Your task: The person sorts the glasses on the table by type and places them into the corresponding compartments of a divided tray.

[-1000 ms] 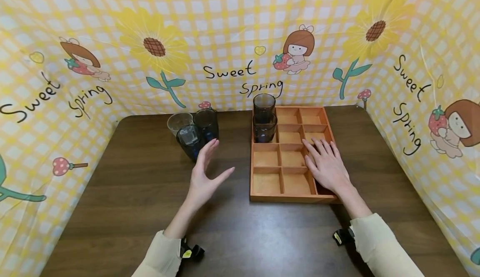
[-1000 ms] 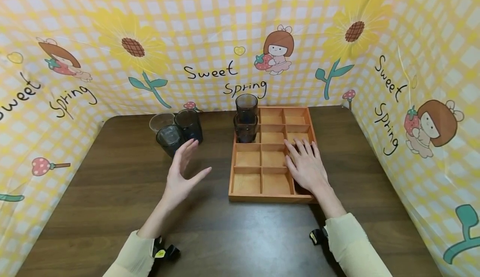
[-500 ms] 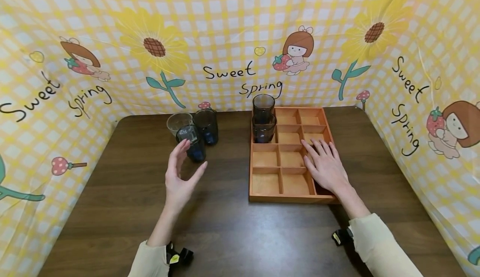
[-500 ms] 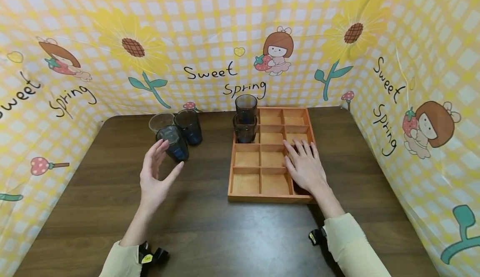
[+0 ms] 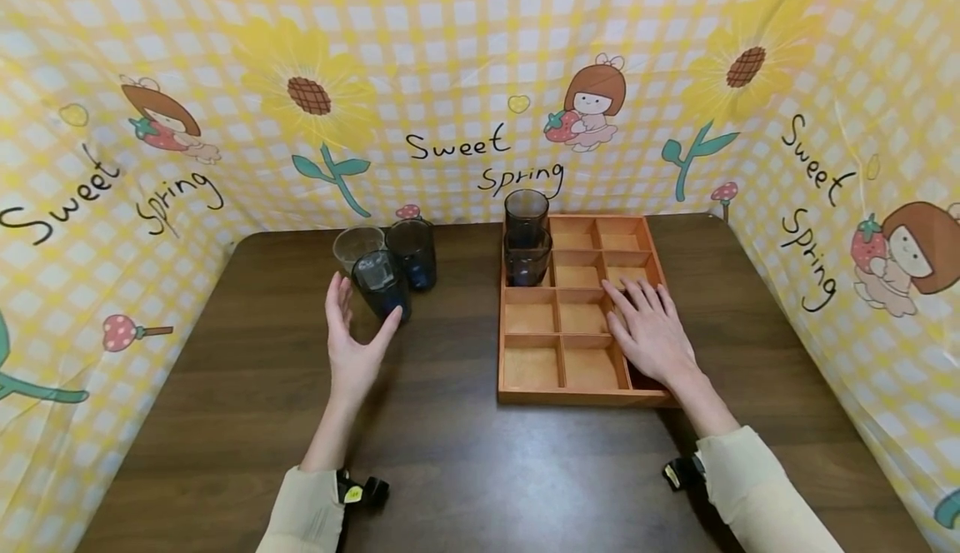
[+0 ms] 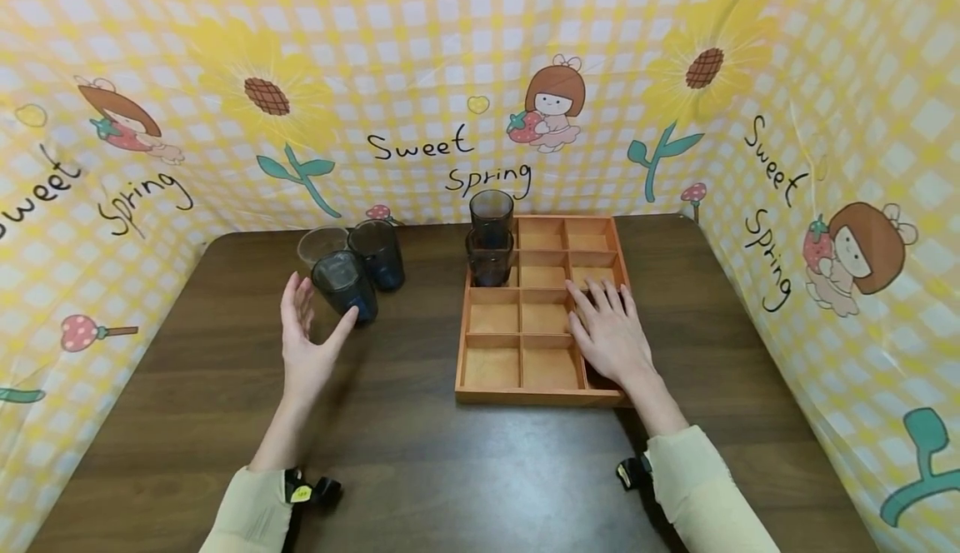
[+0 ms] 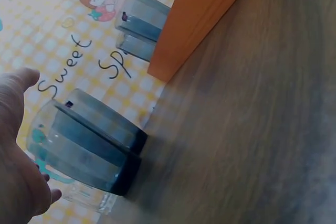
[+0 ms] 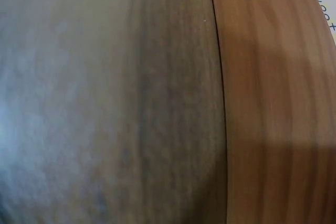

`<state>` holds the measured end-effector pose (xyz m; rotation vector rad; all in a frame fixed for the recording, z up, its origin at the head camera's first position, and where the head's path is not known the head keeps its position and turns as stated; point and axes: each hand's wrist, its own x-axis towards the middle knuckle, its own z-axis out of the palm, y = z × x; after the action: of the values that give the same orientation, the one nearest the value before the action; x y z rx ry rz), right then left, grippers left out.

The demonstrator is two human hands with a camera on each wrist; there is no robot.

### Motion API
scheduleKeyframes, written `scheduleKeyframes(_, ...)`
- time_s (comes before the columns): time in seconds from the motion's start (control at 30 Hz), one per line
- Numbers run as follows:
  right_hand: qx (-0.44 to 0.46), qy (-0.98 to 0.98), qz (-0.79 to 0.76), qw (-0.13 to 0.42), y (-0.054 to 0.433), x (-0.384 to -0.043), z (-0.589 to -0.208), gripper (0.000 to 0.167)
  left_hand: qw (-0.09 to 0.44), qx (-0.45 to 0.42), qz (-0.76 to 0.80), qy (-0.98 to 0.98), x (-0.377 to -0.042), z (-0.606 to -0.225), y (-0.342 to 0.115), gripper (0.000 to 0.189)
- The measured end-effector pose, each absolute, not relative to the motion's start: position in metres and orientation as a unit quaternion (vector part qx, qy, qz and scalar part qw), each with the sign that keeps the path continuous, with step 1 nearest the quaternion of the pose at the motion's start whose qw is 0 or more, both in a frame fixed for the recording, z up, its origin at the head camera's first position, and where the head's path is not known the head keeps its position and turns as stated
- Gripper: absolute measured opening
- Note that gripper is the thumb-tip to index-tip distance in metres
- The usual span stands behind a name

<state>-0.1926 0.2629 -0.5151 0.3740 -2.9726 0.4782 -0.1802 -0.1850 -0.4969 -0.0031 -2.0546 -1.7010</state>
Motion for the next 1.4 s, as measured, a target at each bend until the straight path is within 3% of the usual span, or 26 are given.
scheduleKeyframes(0.17, 0.124, -0.977, 0.162, 0.061, 0.262, -0.192, -0.517, 0.057, 0.192, 0.022, -0.634, -0.749, -0.184, -0.502, -0.186, 0.101)
scheduleKeyframes(0.57, 0.121, -0.979, 0.154, 0.053, 0.263, -0.194, -0.514, 0.057, 0.154, 0.043, -0.665, -0.730, -0.198, -0.513, -0.186, 0.096)
scheduleKeyframes(1.13, 0.121, -0.978, 0.159, 0.063, 0.261, -0.195, -0.517, 0.057, 0.159, 0.075, -0.675, -0.717, -0.215, -0.521, -0.177, 0.105)
scheduleKeyframes(1.4, 0.122, -0.979, 0.151, 0.063, 0.261, -0.196, -0.517, 0.056, 0.171, 0.078, -0.676, -0.713, -0.219, -0.520, -0.173, 0.099)
